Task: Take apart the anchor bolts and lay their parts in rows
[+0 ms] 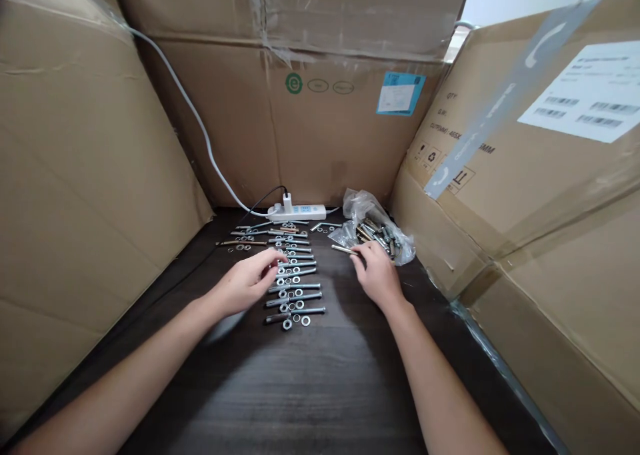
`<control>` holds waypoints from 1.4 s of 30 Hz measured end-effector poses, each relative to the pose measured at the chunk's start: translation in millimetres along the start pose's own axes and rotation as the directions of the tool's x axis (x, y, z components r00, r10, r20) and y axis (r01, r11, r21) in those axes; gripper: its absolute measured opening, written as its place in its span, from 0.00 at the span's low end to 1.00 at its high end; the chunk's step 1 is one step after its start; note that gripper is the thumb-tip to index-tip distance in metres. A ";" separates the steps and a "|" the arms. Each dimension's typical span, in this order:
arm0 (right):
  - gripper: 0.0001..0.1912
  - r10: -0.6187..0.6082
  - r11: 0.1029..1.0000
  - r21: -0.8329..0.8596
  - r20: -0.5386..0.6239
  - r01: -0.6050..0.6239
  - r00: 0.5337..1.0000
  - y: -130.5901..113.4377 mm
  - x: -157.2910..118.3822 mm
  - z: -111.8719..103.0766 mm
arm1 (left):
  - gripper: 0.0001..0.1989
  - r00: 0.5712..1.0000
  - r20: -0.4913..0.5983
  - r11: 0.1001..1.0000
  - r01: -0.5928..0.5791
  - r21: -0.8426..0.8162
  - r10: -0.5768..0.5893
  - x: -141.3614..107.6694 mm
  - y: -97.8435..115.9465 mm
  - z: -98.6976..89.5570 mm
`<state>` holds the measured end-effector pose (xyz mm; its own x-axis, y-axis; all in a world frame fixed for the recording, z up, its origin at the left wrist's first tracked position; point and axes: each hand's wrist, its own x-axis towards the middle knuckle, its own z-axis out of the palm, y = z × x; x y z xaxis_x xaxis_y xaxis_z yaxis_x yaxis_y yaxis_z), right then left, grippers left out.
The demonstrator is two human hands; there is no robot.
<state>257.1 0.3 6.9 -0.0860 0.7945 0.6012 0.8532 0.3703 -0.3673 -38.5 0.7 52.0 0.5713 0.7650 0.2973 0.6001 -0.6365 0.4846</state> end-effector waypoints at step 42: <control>0.08 0.000 0.828 0.556 0.132 -0.075 0.991 -95.5 -26.3 18.4 | 0.09 0.989 -0.024 0.987 -0.149 -0.057 0.148 -6.1 17.6 43.5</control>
<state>168.5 -47.1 13.1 -0.1530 0.8513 0.5018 0.4264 0.5150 -0.7436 -7.1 -19.5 22.9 0.6401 0.6648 0.3850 0.4753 -0.7364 0.4814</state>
